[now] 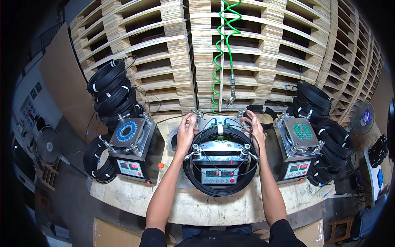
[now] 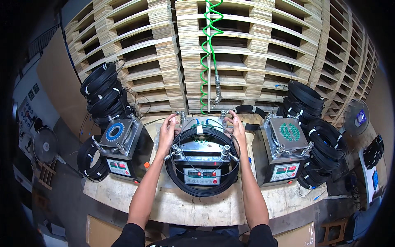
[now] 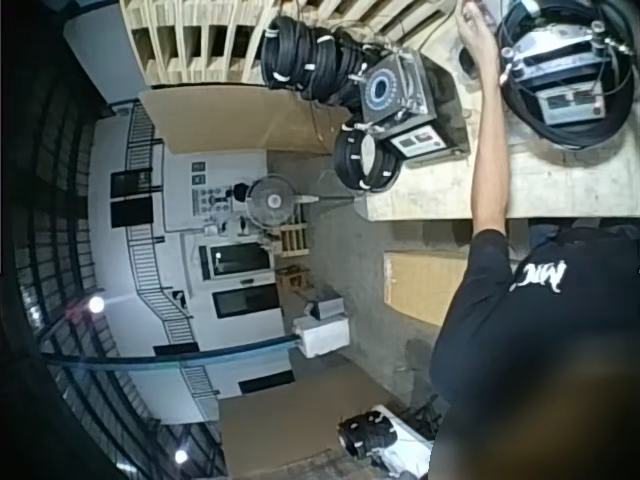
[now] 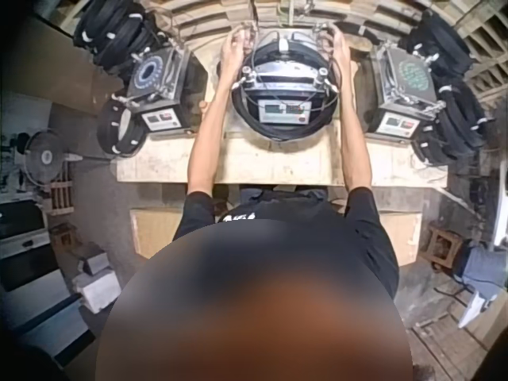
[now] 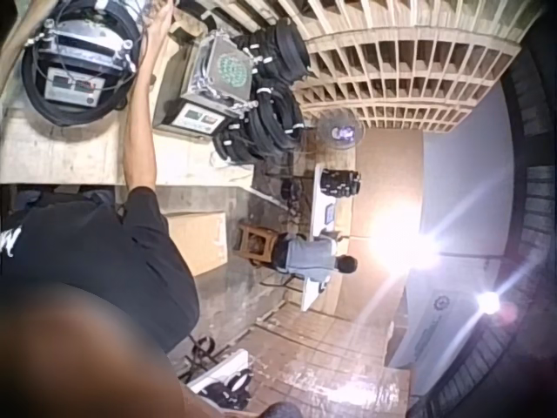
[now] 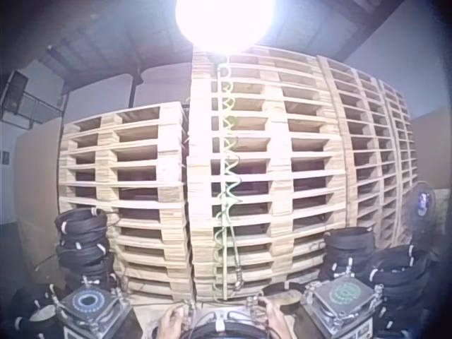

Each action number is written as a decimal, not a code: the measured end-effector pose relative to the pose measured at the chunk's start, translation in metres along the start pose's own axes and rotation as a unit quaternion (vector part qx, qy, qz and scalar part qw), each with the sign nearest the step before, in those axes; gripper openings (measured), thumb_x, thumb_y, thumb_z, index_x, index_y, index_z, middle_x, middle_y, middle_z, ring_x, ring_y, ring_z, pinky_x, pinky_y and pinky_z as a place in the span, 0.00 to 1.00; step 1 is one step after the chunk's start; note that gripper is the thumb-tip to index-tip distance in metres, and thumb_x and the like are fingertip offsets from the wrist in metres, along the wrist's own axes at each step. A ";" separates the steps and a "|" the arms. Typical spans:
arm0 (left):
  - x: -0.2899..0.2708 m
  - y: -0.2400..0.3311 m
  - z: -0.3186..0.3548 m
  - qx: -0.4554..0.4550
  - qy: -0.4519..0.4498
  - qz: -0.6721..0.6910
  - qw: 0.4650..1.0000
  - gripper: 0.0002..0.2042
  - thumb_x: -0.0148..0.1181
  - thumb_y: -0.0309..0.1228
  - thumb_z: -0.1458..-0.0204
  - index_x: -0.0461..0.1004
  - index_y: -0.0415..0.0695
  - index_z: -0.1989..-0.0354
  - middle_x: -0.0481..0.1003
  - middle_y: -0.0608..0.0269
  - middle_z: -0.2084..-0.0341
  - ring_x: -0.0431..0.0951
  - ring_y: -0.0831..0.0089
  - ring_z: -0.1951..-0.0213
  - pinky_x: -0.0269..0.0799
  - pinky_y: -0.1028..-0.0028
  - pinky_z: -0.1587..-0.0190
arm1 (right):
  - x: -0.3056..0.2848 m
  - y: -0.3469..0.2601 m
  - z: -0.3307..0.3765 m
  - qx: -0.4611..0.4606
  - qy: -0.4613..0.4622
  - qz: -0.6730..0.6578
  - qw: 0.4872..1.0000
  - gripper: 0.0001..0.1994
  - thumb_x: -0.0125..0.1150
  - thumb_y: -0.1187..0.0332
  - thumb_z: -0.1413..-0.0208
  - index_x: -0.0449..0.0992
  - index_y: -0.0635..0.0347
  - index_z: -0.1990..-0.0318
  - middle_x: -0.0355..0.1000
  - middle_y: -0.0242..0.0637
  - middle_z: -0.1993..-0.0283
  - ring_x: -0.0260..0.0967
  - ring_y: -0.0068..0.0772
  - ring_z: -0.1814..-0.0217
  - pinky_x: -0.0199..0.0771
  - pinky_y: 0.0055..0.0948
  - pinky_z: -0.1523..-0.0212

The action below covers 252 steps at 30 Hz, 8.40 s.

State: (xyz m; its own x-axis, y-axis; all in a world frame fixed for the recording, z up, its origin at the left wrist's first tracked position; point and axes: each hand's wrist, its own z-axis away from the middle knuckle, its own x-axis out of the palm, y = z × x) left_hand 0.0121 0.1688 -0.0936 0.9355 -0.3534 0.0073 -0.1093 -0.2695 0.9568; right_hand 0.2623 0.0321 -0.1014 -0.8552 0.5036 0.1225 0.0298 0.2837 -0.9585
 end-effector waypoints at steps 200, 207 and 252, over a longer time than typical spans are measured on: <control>-0.001 0.002 0.001 0.012 -0.056 -0.025 0.998 0.21 0.48 0.44 0.32 0.79 0.40 0.48 0.80 0.64 0.65 0.71 0.81 0.66 0.68 0.79 0.60 | 0.004 -0.006 0.006 -0.033 -0.006 0.002 0.999 0.29 0.35 0.47 0.27 0.72 0.61 0.39 0.78 0.35 0.59 0.65 0.14 0.67 0.63 0.15 0.66; -0.001 0.009 0.003 0.030 -0.083 -0.038 0.995 0.20 0.50 0.44 0.32 0.79 0.41 0.47 0.81 0.68 0.67 0.65 0.85 0.70 0.63 0.81 0.66 | -0.001 -0.005 0.006 -0.010 -0.027 0.011 1.000 0.29 0.35 0.47 0.27 0.72 0.62 0.40 0.77 0.35 0.61 0.68 0.17 0.64 0.64 0.17 0.65; -0.003 0.005 0.001 0.017 -0.070 -0.014 0.997 0.21 0.53 0.40 0.34 0.71 0.41 0.38 0.81 0.62 0.58 0.70 0.82 0.66 0.69 0.80 0.61 | -0.002 0.001 0.002 -0.026 0.006 -0.022 0.999 0.29 0.40 0.46 0.28 0.63 0.59 0.32 0.77 0.38 0.57 0.70 0.18 0.66 0.69 0.17 0.66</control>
State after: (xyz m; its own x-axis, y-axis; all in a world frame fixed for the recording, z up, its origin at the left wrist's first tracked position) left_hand 0.0085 0.1676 -0.0895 0.8822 -0.4667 -0.0633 -0.0966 -0.3107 0.9456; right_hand 0.2629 0.0298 -0.1030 -0.8498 0.4995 0.1684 0.0192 0.3486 -0.9371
